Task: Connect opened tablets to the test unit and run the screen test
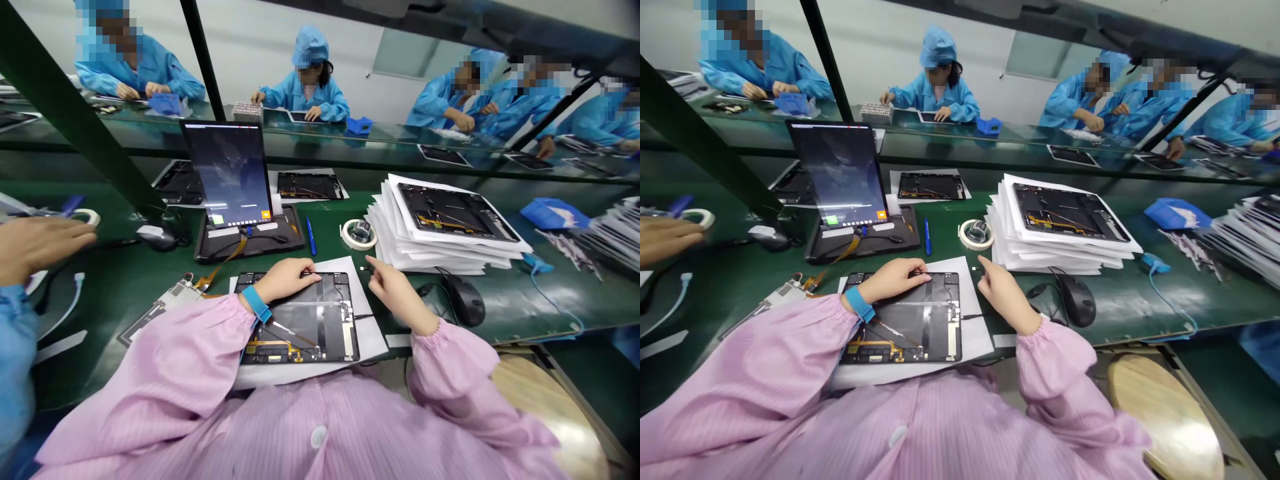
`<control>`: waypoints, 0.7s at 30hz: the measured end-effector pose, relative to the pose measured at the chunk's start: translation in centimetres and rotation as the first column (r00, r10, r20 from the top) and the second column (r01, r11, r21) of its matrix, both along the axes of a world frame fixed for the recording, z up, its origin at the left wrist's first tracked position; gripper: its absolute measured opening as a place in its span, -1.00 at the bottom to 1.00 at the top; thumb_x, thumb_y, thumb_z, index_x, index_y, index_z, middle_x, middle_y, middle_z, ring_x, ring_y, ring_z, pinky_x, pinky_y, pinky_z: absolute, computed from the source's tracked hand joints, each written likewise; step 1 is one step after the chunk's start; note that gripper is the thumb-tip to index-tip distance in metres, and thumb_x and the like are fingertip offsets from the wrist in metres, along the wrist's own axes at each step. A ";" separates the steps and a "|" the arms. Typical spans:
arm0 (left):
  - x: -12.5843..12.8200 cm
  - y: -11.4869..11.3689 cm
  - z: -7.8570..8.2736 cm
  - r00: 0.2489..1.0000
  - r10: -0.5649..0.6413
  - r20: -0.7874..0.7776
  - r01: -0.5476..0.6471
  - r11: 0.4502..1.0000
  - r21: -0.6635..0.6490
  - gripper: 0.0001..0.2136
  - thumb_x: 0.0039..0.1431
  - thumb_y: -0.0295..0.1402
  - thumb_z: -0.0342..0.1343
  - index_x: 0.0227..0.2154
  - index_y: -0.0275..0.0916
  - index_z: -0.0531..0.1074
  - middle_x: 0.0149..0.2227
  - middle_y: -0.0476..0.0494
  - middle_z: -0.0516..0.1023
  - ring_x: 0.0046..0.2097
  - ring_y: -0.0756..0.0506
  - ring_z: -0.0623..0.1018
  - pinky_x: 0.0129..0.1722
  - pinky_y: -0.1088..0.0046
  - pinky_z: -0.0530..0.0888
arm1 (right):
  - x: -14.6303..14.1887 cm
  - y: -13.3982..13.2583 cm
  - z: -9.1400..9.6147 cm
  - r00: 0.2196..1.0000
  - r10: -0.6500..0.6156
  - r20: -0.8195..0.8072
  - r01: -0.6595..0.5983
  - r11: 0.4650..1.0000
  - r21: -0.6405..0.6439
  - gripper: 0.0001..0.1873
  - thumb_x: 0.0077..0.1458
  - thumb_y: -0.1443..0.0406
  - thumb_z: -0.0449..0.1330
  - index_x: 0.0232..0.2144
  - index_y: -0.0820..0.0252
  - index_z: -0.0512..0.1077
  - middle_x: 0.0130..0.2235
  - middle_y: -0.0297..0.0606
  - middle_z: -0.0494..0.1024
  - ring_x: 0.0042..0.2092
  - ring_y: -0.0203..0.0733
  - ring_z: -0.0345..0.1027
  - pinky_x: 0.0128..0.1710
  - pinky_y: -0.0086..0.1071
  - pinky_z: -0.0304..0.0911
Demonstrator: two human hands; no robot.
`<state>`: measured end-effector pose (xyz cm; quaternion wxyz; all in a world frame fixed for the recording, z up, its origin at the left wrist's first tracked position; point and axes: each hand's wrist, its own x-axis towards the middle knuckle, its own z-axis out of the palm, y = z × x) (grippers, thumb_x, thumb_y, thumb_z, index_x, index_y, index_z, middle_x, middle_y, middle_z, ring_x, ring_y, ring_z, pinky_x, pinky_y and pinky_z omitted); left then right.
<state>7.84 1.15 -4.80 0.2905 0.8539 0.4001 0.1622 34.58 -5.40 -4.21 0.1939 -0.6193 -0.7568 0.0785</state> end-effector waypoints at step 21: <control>-7.1 6.8 1.0 0.461 0.839 0.288 -0.864 0.499 -0.071 -0.25 0.00 -0.40 0.09 0.23 -0.43 -0.13 0.29 -0.53 0.01 0.33 -0.33 0.00 0.27 0.06 0.05 | 0.9 -1.4 -2.5 0.996 -0.019 -0.084 0.008 0.991 -0.130 -0.50 0.15 -0.07 -0.03 -0.10 0.08 0.45 -0.18 -0.24 0.57 -0.23 -0.11 0.46 -0.27 -0.31 0.36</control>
